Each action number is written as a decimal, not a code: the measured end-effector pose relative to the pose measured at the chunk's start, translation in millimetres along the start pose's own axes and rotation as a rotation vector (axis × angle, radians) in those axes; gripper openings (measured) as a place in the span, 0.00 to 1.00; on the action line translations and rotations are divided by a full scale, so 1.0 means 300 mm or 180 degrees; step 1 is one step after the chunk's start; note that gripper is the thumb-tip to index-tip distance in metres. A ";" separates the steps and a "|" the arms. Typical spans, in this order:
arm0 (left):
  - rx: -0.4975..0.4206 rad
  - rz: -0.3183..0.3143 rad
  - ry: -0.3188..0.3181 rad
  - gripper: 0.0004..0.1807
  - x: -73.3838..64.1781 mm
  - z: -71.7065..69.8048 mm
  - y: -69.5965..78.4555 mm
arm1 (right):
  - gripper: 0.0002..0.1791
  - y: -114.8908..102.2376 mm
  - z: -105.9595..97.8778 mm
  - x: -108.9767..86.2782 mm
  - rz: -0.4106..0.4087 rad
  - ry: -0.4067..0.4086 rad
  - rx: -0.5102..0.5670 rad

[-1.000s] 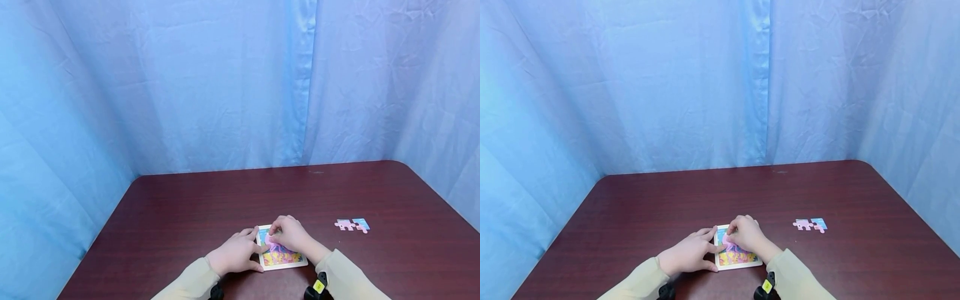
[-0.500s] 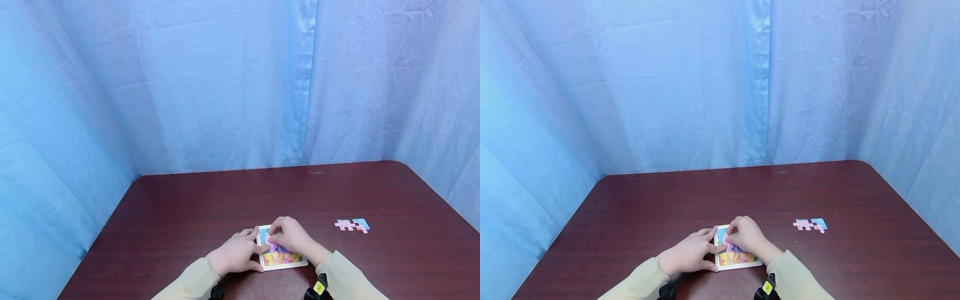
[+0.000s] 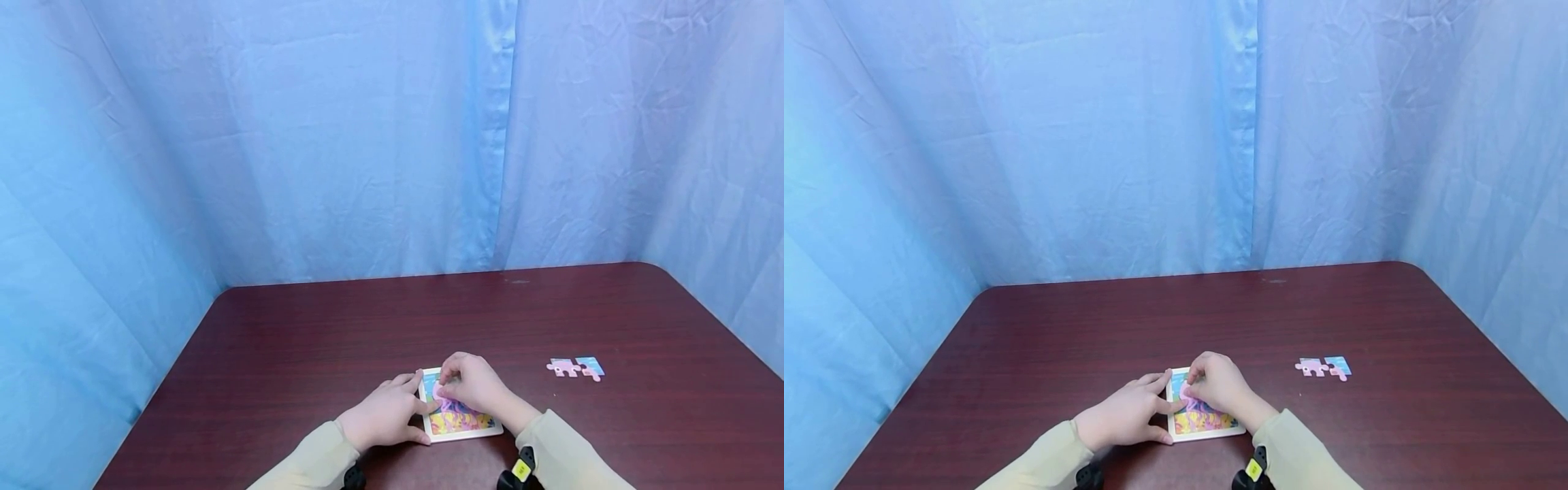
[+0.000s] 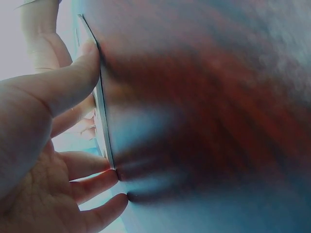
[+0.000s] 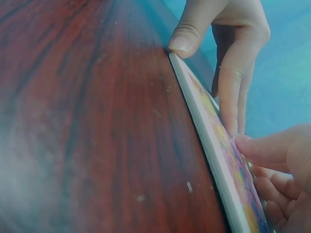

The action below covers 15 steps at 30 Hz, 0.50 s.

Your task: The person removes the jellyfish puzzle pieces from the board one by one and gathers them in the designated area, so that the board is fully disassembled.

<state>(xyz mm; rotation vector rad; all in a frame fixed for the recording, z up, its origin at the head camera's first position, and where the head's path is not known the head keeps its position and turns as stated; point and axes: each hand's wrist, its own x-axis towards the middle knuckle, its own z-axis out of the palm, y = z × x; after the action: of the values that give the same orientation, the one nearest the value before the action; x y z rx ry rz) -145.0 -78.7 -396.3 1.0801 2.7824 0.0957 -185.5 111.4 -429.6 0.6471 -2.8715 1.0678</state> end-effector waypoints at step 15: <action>0.0008 0.0016 0.0024 0.28 0.004 0.004 -0.006 | 0.09 0.004 -0.003 0.003 0.0026 -0.0033 0.0067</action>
<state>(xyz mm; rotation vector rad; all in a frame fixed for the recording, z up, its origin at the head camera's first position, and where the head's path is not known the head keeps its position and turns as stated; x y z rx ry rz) -147.0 -79.2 -397.9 1.0897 2.7873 0.0969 -186.9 112.6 -429.5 0.6443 -2.8778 1.1005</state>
